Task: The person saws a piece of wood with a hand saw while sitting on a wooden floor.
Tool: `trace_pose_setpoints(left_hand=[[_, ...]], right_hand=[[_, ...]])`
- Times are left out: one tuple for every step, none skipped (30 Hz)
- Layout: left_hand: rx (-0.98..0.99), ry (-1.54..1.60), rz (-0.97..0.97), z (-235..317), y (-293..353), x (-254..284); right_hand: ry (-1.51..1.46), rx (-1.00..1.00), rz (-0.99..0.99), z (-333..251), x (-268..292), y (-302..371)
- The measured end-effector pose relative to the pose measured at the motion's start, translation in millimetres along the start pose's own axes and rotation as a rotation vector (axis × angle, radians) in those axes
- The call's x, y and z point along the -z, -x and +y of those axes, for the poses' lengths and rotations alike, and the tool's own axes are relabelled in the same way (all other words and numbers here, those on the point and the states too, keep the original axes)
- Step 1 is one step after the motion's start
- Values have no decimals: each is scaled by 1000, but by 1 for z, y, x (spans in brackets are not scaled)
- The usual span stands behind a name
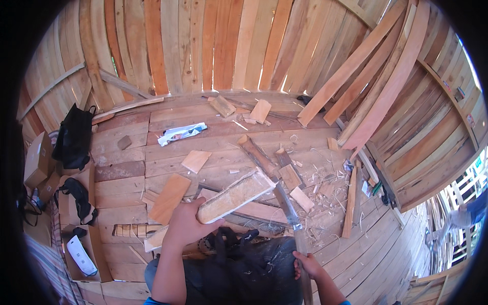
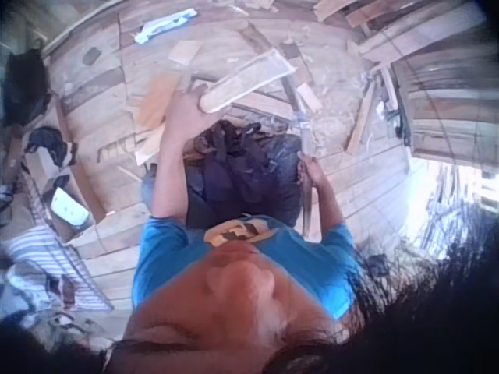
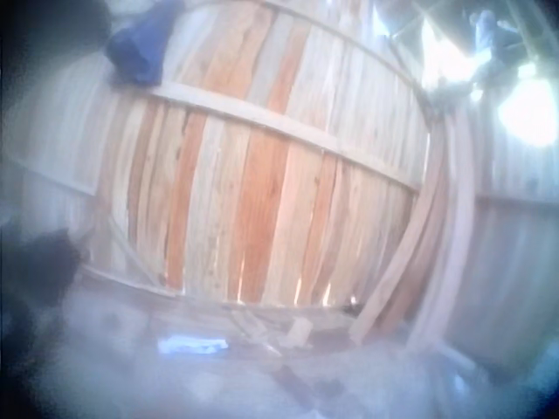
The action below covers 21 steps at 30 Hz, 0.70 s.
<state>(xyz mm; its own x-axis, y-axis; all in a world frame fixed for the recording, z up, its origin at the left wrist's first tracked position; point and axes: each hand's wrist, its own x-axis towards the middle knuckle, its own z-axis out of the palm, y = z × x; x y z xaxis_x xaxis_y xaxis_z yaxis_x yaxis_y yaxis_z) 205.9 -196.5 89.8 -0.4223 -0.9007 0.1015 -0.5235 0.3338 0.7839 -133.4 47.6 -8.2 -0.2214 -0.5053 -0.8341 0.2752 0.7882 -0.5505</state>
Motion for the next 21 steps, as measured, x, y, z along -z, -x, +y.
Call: trace_pose_setpoints(left_hand=[[13,8,-24,-4,-2,0],[24,11,-31,-5,-3,-2],[35,14,-38,-6,-4,-3],[45,17,-46,-6,-5,-5],[53,3,-51,-6,-5,-7],[60,-10,-56,-7,-5,-9],[66,-23,-66,-6,-5,-13],[64,-27,-78,-5,-5,-14],[61,-31,-92,-5,-6,-15],[57,-35,-106,-6,-7,-17],[104,-3,-177,-7,-9,-19],[114,-18,-161,-9,-9,-22],[122,-33,-146,-11,-8,-26],[128,-46,-133,-12,-8,-32],[156,-27,-167,-12,-10,-35],[162,-28,-195,-11,-10,-39],[167,-31,-221,-10,-10,-42],[173,-34,-251,-7,-8,-48],[150,-87,-301,-1,-5,-55],[124,-143,-344,7,-1,-61],[98,-198,-388,14,3,-69]], right_hand=[[9,-5,-14,-2,1,-2],[21,-11,-25,-5,3,-2],[38,-18,-18,-7,3,-3],[37,-16,-26,-6,4,-3],[35,-13,-33,-5,5,-5],[34,-10,-40,-4,7,-6],[17,0,-60,-1,10,-6],[-2,15,-82,2,12,-6],[-22,30,-102,4,13,-6],[-28,36,-106,5,15,-7],[-39,41,-105,6,16,-7],[-50,49,-111,6,16,-8],[-59,59,-128,7,16,-8],[-65,63,-131,9,17,-8],[-69,72,-134,9,18,-7],[-72,81,-137,10,19,-5],[-84,94,-139,10,19,-4],[-99,105,-144,12,20,-3],[-114,115,-147,13,20,-3],[-128,132,-155,14,20,-3],[-66,162,-148,16,20,-1]])
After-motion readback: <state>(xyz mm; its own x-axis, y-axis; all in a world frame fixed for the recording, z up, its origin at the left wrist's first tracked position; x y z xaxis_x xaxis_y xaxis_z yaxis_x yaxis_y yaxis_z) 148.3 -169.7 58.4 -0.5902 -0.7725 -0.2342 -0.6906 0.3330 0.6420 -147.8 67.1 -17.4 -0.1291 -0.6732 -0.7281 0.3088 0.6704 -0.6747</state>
